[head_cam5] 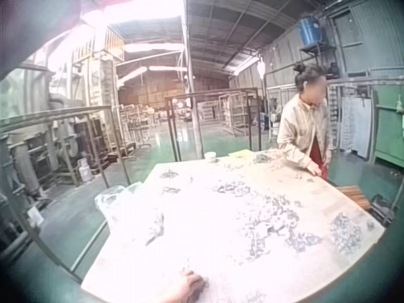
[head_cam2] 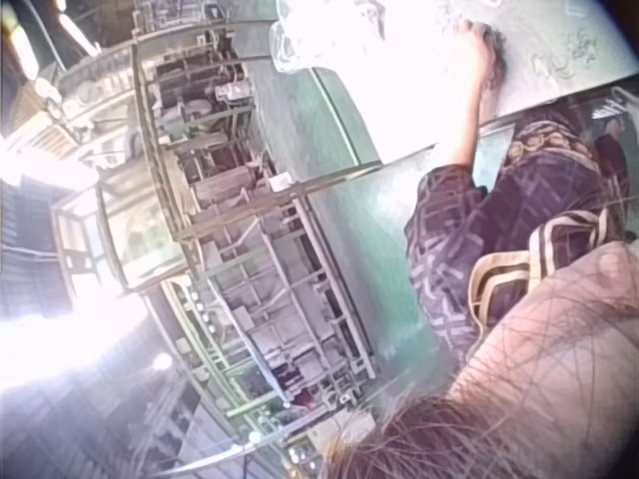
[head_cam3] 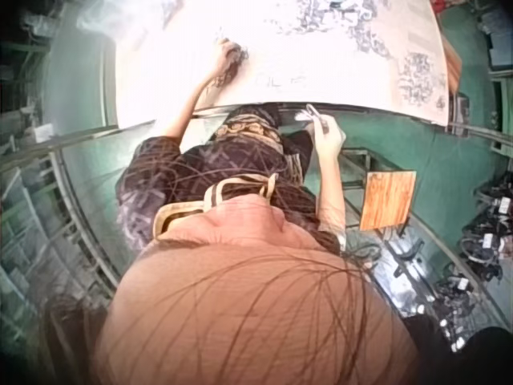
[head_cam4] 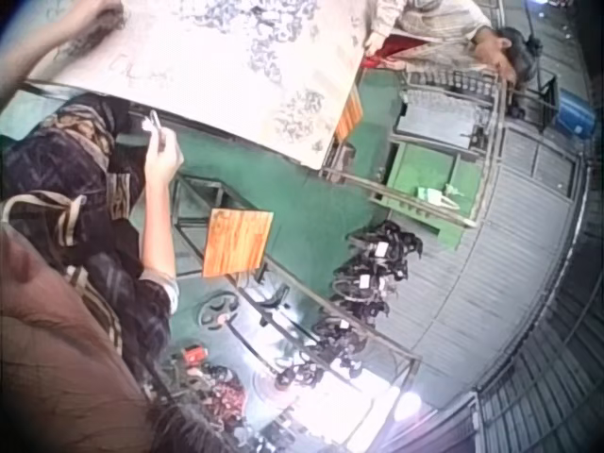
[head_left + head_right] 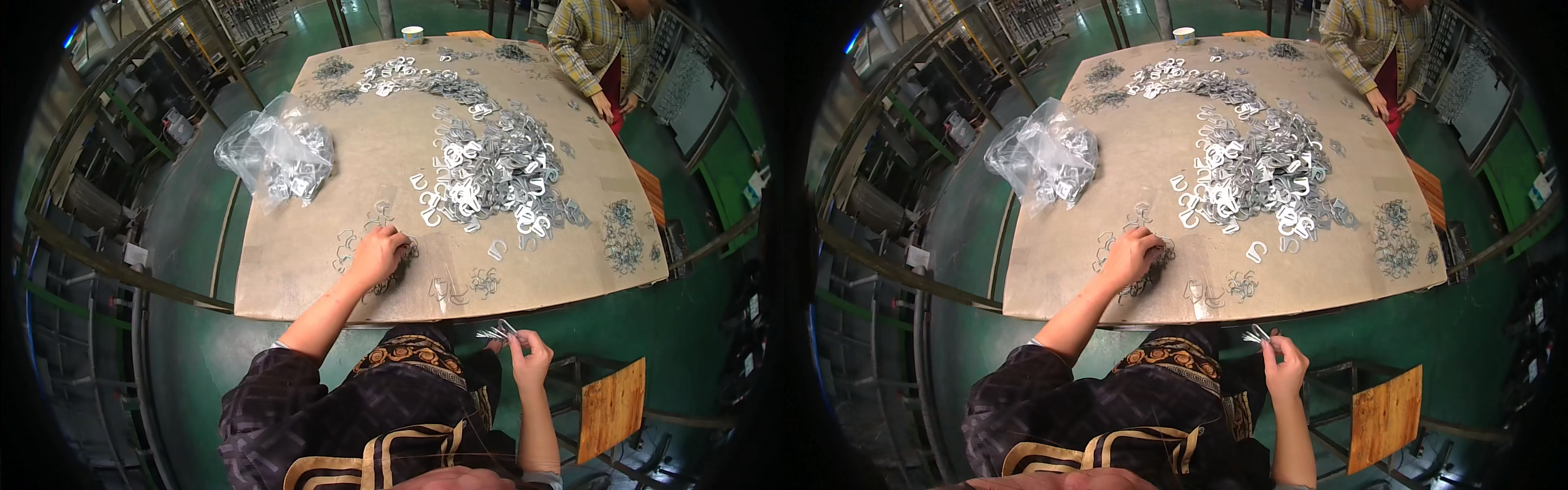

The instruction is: The person repeatedly picks up small metal hooks and wire loops from a table, inserts the hooks into the loops, and accumulates the assembled units in their hand. Periodically, the person lifts the assembled chain and hangs it on a nearby rack before returning to the table to continue assembling more units.

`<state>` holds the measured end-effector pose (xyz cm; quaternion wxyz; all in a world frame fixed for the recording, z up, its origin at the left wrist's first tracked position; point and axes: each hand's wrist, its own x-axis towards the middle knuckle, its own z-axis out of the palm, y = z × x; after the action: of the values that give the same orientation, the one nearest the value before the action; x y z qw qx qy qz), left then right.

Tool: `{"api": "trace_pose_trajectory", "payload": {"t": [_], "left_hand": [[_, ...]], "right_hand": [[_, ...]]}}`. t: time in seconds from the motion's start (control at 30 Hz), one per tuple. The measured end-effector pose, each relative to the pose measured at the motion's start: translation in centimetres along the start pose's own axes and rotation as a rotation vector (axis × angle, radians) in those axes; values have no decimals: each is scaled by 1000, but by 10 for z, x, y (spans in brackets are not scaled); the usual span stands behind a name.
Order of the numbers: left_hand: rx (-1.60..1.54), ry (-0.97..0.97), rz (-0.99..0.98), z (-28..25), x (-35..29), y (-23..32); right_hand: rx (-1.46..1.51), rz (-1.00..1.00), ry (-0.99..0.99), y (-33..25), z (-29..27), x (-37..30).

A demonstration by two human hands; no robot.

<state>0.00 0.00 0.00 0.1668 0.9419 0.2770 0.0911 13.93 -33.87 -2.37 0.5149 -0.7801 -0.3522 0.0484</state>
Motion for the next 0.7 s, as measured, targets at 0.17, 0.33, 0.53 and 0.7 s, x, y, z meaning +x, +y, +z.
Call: {"api": "trace_pose_trajectory", "payload": {"t": [0.17, 0.33, 0.53, 0.7], "left_hand": [[247, -87, 58, -28, 13, -40], [349, 67, 268, 3, 61, -83], [347, 93, 389, 13, 73, -77], [-607, -83, 293, -13, 24, 49]], "right_hand": [[8, 7, -9, -4, 2, -11], [30, 14, -16, -1, 7, -5], [62, 56, -2, 6, 9, -5], [39, 34, -15, -5, 16, 4]]}}
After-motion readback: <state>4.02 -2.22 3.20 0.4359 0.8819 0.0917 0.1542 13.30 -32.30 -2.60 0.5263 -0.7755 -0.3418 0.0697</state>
